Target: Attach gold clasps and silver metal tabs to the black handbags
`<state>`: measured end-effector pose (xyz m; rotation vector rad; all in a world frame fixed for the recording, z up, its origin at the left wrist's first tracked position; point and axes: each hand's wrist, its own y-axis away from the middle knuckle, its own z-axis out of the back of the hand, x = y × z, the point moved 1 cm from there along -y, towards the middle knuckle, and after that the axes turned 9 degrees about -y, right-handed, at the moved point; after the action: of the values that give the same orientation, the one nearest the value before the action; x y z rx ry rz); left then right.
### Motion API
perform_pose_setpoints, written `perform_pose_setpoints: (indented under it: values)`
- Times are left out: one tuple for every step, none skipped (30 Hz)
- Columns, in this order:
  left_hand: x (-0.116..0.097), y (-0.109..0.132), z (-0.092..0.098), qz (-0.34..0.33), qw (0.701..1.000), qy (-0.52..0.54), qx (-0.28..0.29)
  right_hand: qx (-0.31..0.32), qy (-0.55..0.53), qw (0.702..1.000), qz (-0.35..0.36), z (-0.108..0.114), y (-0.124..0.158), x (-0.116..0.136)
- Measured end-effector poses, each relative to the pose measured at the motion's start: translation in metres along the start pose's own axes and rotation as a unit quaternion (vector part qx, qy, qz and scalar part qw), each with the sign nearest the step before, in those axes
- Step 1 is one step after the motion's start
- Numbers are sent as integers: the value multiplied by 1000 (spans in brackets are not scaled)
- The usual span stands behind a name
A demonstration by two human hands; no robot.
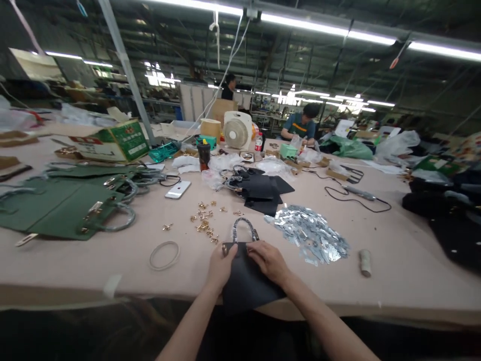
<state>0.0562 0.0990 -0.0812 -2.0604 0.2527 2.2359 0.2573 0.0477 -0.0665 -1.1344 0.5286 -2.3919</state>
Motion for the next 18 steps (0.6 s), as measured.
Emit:
perform_pose_setpoints:
  values:
    - [0, 1, 0, -8, 1000, 0, -2, -14, -22, 999, -24, -1, 1, 1]
    - [0, 2, 1, -16, 1000, 0, -4, -25, -41, 998, -42, -2, 2, 2]
    - [0, 3, 1, -23, 1000, -1, -6, -31, -58, 996, -56, -3, 2, 3]
    - [-1, 4, 1, -30, 1000, -2, -9, -34, -74, 995, -66, -4, 1, 4]
    - [-2, 5, 1, -36, 999, -3, -12, -35, -87, 993, -76, -4, 0, 4]
    - [-2, 6, 1, -40, 999, -3, -15, -36, -97, 991, -85, -4, -1, 5]
    - [-3, 7, 0, -44, 999, -3, -17, -35, -106, 989, -94, -3, -3, 6]
    - [-3, 8, 0, -46, 999, -3, -19, -32, -112, 988, -103, -2, -6, 7]
    - [-3, 8, -1, -47, 999, -1, -20, -26, -116, 987, -113, 0, -9, 7]
    - [-3, 8, -1, -47, 999, 2, -20, -18, -118, 985, -122, 2, -12, 8]
    - [-3, 9, -2, -47, 999, 4, -21, -8, -119, 984, -132, 4, -15, 9]
    - [-3, 9, -2, -46, 999, 7, -22, 3, -118, 983, -141, 5, -17, 10]
    - [-4, 9, -2, -45, 999, 9, -24, 15, -117, 982, -148, 7, -20, 11]
    - [-5, 10, -2, -45, 999, 10, -27, 26, -116, 981, -154, 9, -22, 13]
    - [-7, 12, -2, -45, 998, 8, -32, 36, -115, 980, -157, 10, -23, 14]
    - [-9, 15, -1, -46, 998, 3, -39, 46, -114, 980, -158, 11, -23, 15]
    - [-12, 18, -1, -48, 998, -5, -47, 53, -113, 980, -158, 12, -24, 16]
    - [-14, 21, -1, -50, 997, -16, -54, 60, -107, 980, -156, 13, -24, 15]
